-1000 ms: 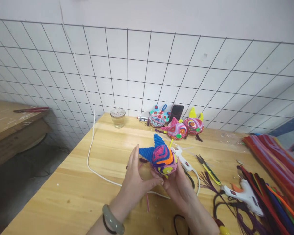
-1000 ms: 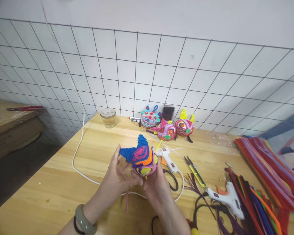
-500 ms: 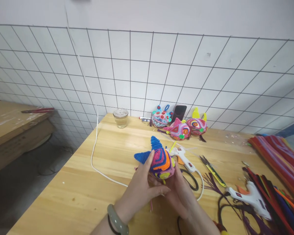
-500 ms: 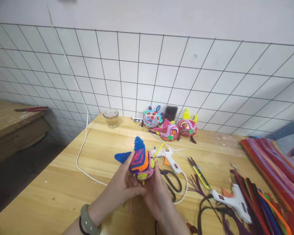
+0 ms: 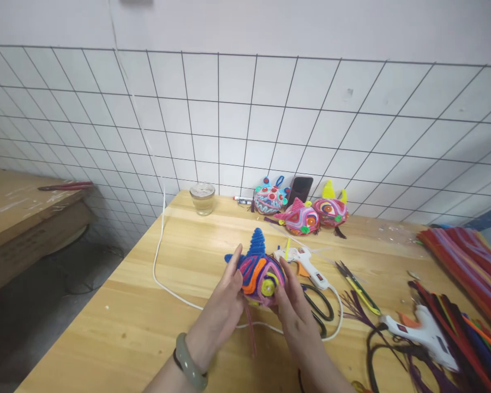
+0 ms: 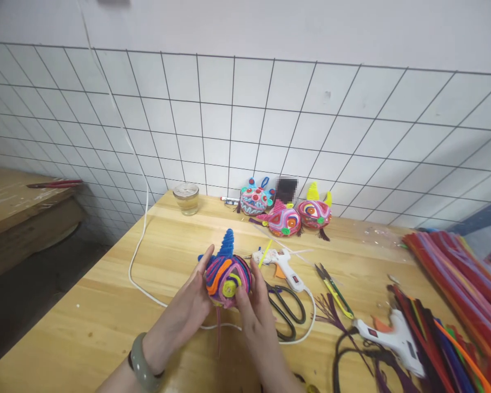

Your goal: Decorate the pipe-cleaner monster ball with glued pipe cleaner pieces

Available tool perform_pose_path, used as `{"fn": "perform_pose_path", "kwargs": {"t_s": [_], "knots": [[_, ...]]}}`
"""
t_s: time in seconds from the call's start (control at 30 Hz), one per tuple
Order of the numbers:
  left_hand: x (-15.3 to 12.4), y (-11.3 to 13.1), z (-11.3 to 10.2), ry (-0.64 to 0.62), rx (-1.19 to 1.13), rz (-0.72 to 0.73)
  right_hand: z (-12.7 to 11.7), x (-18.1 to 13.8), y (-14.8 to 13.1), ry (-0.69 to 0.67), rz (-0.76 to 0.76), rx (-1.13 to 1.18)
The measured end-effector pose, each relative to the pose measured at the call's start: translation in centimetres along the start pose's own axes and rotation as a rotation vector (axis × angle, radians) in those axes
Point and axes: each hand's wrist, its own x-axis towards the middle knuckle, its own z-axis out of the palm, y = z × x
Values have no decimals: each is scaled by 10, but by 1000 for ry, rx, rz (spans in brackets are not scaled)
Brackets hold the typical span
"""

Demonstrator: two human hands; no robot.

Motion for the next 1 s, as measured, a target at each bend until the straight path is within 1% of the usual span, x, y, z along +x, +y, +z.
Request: {"fn": "perform_pose_path", "kwargs": {"t_s": [0.1,0.17,0.3,0.4,0.53,0.7,0.77,0.83,0.97,1.0], "knots": [[-1,-1,1,21,-46,-43,1,-2,2,-31,-124,-117],[-2,-1,2,28,-49,-59,1,-4,5,-50,-168,-179],[-2,-2,2,63,-19,-68,2,-6,9,-62,-196,-231],[-1,-2,0,66,1,-65,3,-6,10,-68,-212,-250],[-2,-3,-2,62,39,-55,1,-6,9,-86,-190,-271],[-1,-3,-4,114,70,-56,-2,-6,10,-102,-218,-357],[0,0,-6,126,63,-55,-4,-4,4,-105,-220,-360],[2,6,-8,138,47,-18,-9,0,-7,-86,-203,-343],[5,24,-16,187,9,132,-26,16,-36,26,-114,-372],[6,29,-19,185,-3,169,-31,19,-43,37,-101,-392]]}}
